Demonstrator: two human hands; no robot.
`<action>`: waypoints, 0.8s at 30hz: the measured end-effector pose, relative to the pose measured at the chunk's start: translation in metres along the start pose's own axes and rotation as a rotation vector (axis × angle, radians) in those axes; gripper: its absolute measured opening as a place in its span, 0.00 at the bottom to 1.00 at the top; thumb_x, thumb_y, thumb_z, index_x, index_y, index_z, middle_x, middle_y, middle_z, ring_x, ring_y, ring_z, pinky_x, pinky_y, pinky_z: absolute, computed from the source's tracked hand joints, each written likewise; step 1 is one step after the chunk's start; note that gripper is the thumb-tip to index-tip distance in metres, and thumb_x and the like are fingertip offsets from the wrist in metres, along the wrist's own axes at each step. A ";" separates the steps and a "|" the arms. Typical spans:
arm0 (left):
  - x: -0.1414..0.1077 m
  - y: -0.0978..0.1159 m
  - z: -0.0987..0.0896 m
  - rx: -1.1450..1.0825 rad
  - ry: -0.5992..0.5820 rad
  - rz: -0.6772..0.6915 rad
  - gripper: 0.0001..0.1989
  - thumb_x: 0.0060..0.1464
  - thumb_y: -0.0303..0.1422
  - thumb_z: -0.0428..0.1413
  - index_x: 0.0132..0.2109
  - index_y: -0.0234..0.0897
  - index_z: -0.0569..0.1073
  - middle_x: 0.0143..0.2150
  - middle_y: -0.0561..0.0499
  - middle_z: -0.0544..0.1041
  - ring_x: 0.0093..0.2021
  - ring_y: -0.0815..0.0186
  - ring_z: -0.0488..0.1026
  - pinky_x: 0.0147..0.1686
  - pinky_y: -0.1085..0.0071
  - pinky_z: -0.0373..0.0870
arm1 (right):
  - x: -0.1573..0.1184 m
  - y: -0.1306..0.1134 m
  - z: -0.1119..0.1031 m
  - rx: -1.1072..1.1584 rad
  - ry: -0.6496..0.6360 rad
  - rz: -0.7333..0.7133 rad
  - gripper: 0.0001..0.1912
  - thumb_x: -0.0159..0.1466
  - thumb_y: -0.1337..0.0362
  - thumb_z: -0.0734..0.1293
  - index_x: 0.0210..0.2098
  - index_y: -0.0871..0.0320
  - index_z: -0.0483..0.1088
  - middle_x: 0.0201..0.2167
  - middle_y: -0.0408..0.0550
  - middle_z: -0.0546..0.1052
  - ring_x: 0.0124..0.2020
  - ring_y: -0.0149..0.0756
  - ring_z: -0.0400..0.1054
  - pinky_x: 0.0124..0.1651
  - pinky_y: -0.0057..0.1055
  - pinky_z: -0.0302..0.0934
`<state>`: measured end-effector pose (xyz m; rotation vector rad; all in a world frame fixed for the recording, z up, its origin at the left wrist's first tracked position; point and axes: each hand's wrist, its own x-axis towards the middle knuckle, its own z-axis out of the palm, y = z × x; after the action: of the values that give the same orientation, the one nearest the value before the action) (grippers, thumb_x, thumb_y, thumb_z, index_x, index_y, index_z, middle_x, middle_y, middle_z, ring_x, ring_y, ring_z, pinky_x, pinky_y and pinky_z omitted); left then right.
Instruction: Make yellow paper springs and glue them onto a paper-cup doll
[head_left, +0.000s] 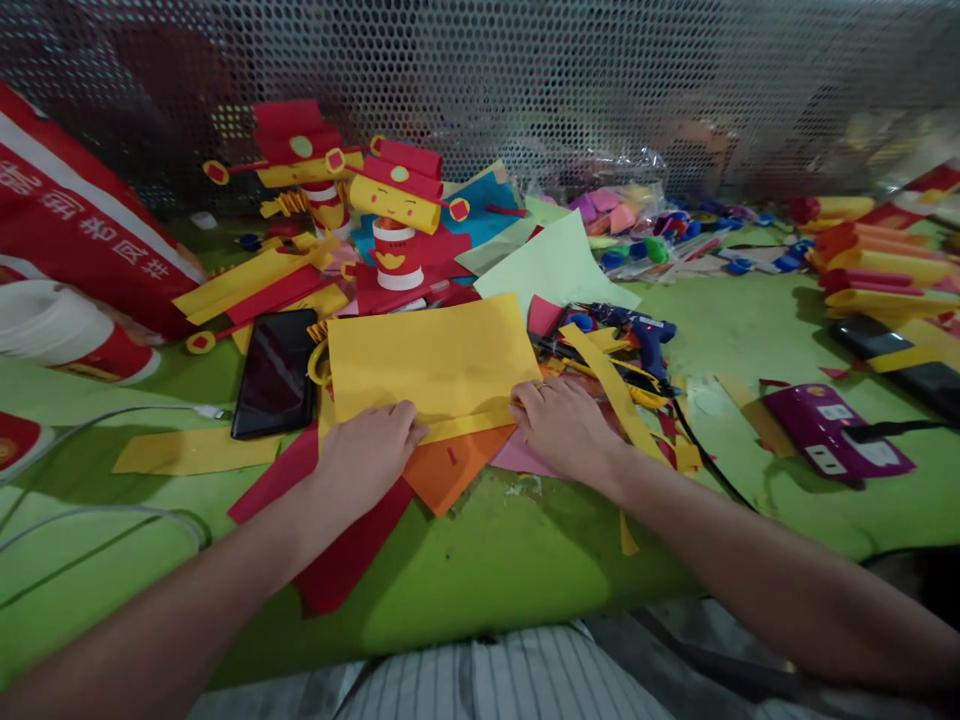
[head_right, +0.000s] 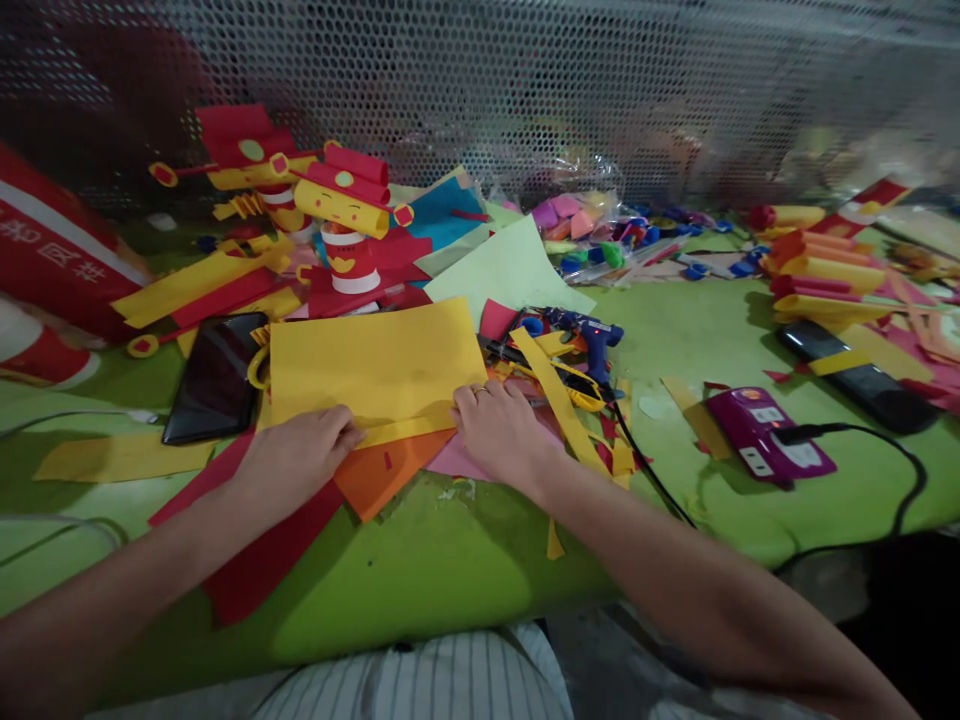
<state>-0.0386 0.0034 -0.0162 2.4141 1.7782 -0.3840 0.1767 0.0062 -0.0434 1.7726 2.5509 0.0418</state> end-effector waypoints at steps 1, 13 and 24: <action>0.000 0.000 0.000 0.003 0.000 -0.001 0.14 0.62 0.36 0.41 0.39 0.35 0.68 0.35 0.47 0.77 0.36 0.59 0.75 0.26 0.69 0.62 | 0.000 0.000 0.000 -0.003 -0.002 0.001 0.14 0.66 0.65 0.52 0.39 0.62 0.68 0.34 0.56 0.76 0.39 0.45 0.67 0.41 0.38 0.54; -0.002 0.003 0.001 0.202 0.202 0.169 0.10 0.59 0.30 0.46 0.45 0.35 0.69 0.37 0.44 0.74 0.41 0.56 0.71 0.34 0.63 0.66 | 0.000 -0.001 -0.005 -0.020 -0.024 0.015 0.14 0.66 0.63 0.54 0.40 0.62 0.68 0.35 0.57 0.77 0.40 0.46 0.68 0.42 0.39 0.56; 0.001 0.022 -0.004 0.195 0.046 0.423 0.20 0.56 0.21 0.44 0.55 0.35 0.66 0.37 0.44 0.69 0.36 0.62 0.70 0.29 0.70 0.67 | -0.002 -0.004 -0.001 -0.040 0.037 0.014 0.14 0.66 0.64 0.54 0.41 0.61 0.69 0.40 0.57 0.74 0.41 0.44 0.66 0.42 0.38 0.55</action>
<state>-0.0173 -0.0014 -0.0140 2.8610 1.2395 -0.4720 0.1739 0.0032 -0.0422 1.7920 2.5442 0.1266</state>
